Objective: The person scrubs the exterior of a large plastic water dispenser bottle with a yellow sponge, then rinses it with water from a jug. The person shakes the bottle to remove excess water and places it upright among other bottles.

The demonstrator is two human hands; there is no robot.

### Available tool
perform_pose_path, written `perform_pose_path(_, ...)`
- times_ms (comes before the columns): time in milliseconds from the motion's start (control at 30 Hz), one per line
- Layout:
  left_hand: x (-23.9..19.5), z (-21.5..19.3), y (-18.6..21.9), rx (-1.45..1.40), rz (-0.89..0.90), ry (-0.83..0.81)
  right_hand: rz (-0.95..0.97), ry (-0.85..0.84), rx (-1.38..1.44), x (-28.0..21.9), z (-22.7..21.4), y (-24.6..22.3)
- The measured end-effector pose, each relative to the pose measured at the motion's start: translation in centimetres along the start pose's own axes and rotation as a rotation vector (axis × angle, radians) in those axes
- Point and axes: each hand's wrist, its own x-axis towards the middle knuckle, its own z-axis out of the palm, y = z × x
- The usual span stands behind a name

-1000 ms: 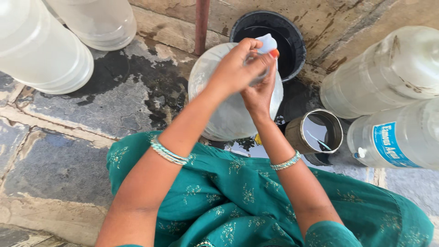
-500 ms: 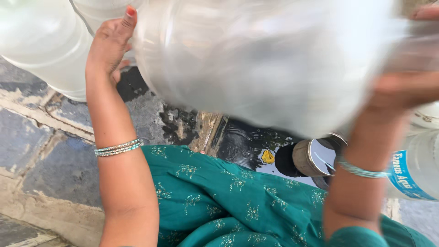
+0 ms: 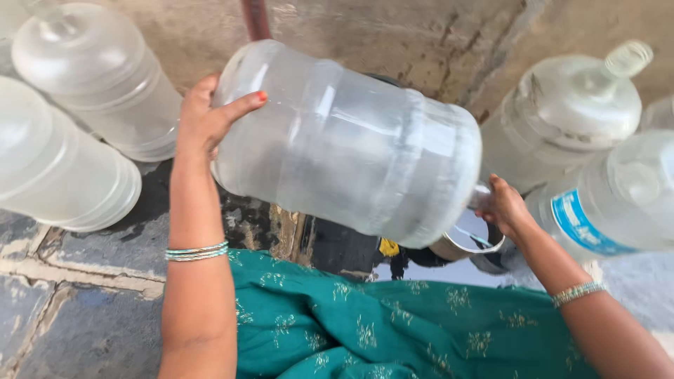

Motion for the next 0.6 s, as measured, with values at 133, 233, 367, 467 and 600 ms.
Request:
perform_pose_path(133, -0.1, 0.1, 0.6, -0.147, 0.268, -0.116, -0.171, -0.062, 0.2, -1.5, 0.1, -2.5)
perform_pose_path(233, -1.3, 0.0, 2.4, -0.29, 0.456, -0.171, -0.487, -0.266, 0.403, -3.9, -2.4, -6.2)
perform_pose_path(367, -1.2, 1.2, 5.0, -0.311, 0.311, -0.093, -0.417, -0.238, 0.689, -4.8, -5.2, -8.4)
perform_pose_path(467, 0.1, 4.4, 3.2, 0.312, 0.136, 0.141, -0.261, -0.061, 0.283, -2.9, -5.1, -6.4)
perform_pose_path(600, 1.4, 6.9, -2.0, 0.226, -0.144, 0.239, -0.064, 0.127, 0.064, -0.2, -4.5, -2.5)
